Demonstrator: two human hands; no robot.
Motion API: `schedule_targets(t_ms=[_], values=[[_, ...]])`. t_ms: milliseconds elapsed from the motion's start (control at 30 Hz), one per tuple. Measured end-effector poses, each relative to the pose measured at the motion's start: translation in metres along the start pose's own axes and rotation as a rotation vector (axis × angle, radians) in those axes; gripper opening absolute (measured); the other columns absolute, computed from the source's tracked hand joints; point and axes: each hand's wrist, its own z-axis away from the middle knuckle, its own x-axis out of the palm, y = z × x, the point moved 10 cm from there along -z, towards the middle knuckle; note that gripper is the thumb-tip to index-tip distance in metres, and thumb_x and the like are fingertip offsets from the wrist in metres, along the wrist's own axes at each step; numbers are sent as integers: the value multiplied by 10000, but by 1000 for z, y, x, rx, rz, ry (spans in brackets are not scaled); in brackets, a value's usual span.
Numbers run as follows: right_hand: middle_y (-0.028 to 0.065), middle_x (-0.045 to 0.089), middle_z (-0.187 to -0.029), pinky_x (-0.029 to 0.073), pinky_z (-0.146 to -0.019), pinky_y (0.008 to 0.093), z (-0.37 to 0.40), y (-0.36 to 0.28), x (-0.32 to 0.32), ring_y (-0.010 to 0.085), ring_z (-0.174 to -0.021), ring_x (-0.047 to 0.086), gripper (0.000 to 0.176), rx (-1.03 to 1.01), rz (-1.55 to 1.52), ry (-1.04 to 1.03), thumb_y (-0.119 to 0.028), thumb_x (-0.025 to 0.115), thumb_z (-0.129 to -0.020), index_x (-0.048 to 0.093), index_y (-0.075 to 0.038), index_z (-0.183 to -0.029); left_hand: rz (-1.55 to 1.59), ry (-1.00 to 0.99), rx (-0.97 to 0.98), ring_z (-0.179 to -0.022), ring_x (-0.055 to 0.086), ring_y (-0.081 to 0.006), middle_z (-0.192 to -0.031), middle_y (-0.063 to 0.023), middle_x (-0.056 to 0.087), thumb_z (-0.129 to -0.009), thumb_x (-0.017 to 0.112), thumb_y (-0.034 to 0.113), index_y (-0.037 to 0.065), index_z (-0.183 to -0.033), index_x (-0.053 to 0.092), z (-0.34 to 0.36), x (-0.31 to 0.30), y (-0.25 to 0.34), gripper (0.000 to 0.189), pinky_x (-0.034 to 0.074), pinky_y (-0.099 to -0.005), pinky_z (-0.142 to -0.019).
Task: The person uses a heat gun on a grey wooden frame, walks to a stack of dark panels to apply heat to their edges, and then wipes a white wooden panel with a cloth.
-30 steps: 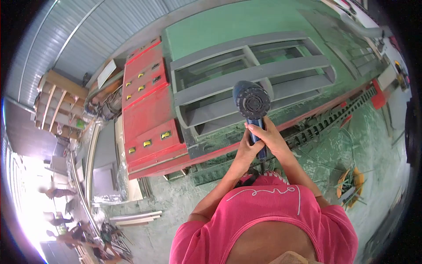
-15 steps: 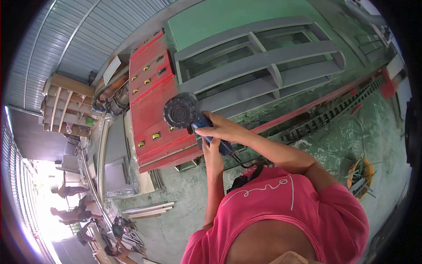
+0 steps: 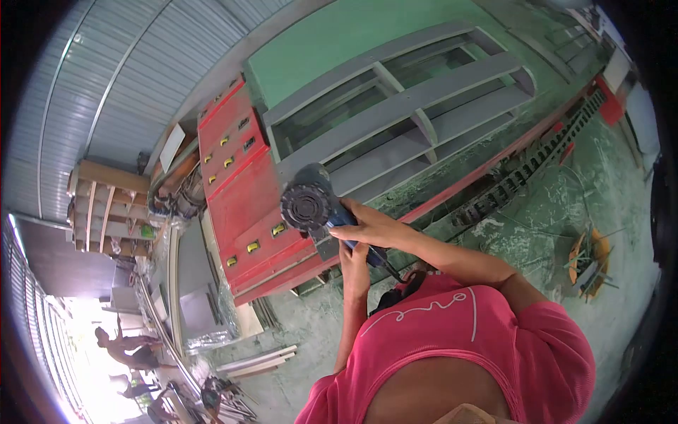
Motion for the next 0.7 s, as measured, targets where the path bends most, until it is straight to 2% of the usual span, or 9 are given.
schedule_targets(t_ms=[167,300,367,467,533,700], values=[[260,531,-1058,404,-844,355,32,11,-45,340,-988,539,737,3,-6,177,-446,604,-725,363,37,-1228,2,-166,-100,-993,448,-151,-1086,-71,472,-781,532,206,-20,-1207,359,-1,42,-19,512,360,-271,-855],[213,519,-1075,383,-863,337,64,10,-76,268,-1012,506,673,32,-183,278,-362,602,-767,334,20,-1251,-30,-307,-170,-978,444,-144,-1066,-76,471,-763,536,180,-10,-1203,354,0,80,-16,513,364,-274,-845],[179,510,-1075,375,-865,321,77,8,-89,233,-1013,487,677,11,-192,332,-347,601,-776,315,32,-1258,-146,-457,-155,-964,461,-147,-1078,-71,473,-793,518,201,-35,-1211,347,4,105,-12,509,371,-276,-832],[147,498,-1079,368,-862,299,93,10,-110,191,-980,474,670,18,-339,413,-324,600,-783,310,57,-1251,-133,-500,-135,-966,454,-149,-1064,-75,484,-784,523,210,-38,-1199,363,6,132,-6,509,360,-287,-849],[138,496,-1085,361,-867,295,103,8,-120,185,-986,466,668,24,-367,414,-322,601,-782,313,52,-1255,-146,-523,-188,-968,451,-147,-1047,-78,496,-779,525,227,-43,-1182,383,9,147,-6,505,357,-296,-856],[118,481,-1104,342,-886,300,118,16,-140,177,-1007,442,666,59,-439,408,-326,612,-777,333,35,-1262,-163,-519,-182,-970,454,-150,-1035,-82,506,-778,531,230,-48,-1176,394,13,173,-13,504,357,-301,-860]])
